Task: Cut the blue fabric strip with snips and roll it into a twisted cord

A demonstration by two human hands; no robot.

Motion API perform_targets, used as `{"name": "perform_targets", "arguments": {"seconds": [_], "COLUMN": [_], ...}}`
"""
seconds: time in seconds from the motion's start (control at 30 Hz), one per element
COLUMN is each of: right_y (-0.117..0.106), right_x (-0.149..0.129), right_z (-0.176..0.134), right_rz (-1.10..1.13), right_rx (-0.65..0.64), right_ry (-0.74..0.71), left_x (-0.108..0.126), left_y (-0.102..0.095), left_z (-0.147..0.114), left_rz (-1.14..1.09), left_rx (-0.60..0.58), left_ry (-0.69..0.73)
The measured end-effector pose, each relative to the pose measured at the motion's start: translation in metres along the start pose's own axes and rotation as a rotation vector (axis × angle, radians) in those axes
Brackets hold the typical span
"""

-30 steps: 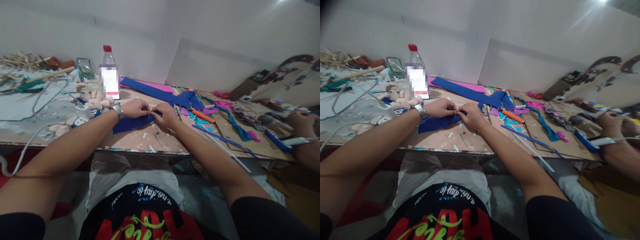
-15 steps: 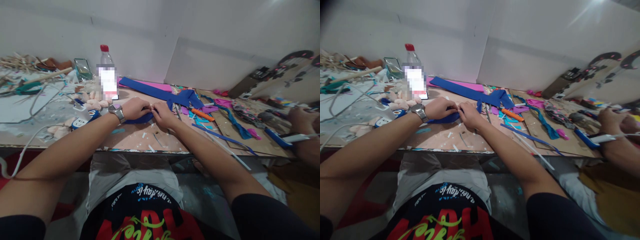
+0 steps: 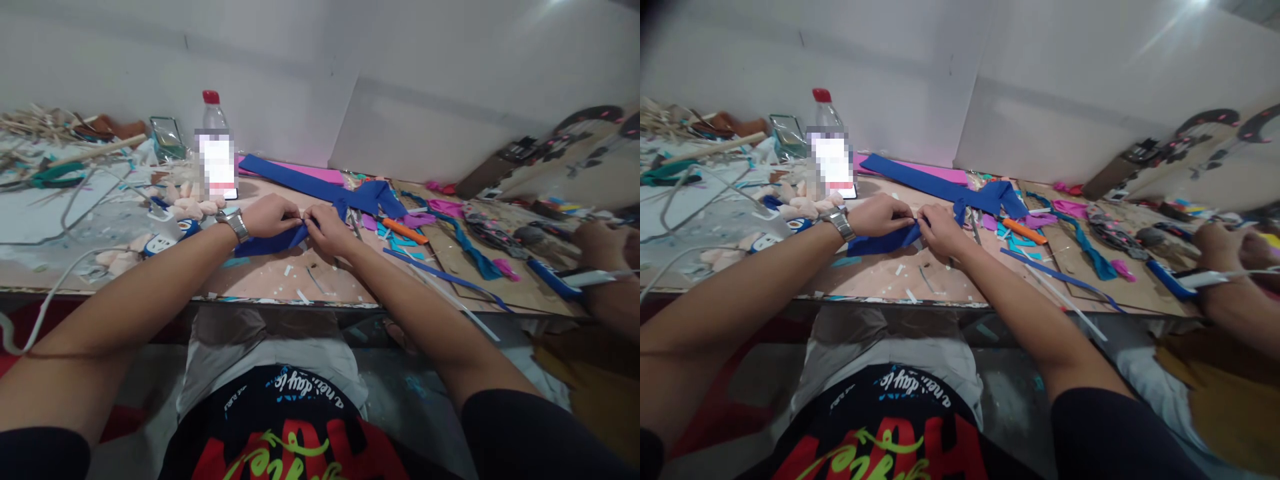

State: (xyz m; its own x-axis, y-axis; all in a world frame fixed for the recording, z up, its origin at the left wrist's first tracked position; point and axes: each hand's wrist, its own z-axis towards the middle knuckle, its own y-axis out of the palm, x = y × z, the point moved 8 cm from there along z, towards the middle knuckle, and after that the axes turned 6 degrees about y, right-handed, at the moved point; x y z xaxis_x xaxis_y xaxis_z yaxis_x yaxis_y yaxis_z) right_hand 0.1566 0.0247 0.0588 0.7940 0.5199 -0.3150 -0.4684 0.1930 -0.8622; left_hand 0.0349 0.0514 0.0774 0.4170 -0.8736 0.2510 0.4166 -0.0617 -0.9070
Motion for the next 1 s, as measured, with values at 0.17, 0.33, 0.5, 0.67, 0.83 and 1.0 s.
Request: {"name": "perform_targets", "arguments": {"seconds": [0.17, 0.33, 0.5, 0.67, 0.83, 1.0], "right_y": [-0.003, -0.008, -0.012, -0.016, -0.016, -0.015], "right_x": [-0.003, -0.003, -0.005, -0.012, -0.022, -0.021], "right_z": [-0.001, 0.000, -0.001, -0.002, -0.004, -0.004], "right_rz": [0.071, 0.084, 0.087, 0.077, -0.004, -0.009], "right_rx": [-0.006, 0.049, 0.076, 0.093, 0.083, 0.079], "right_ry": [-0.052, -0.055, -0.065, -0.109, -0.183, -0.170], "left_x": [-0.004, -0.006, -0.008, -0.015, -0.021, -0.026], "left_y": [0.001, 0.005, 0.010, 0.012, 0.014, 0.013], "left_z": [0.000, 0.000, -0.001, -0.003, -0.006, -0.008], "left_rz": [-0.013, -0.069, -0.173, -0.322, -0.430, -0.465], "left_rx": [-0.027, -0.094, -0.162, -0.204, -0.188, -0.148], "left_ry": [0.002, -0.025, -0.029, -0.128, -0.260, -0.337]}}
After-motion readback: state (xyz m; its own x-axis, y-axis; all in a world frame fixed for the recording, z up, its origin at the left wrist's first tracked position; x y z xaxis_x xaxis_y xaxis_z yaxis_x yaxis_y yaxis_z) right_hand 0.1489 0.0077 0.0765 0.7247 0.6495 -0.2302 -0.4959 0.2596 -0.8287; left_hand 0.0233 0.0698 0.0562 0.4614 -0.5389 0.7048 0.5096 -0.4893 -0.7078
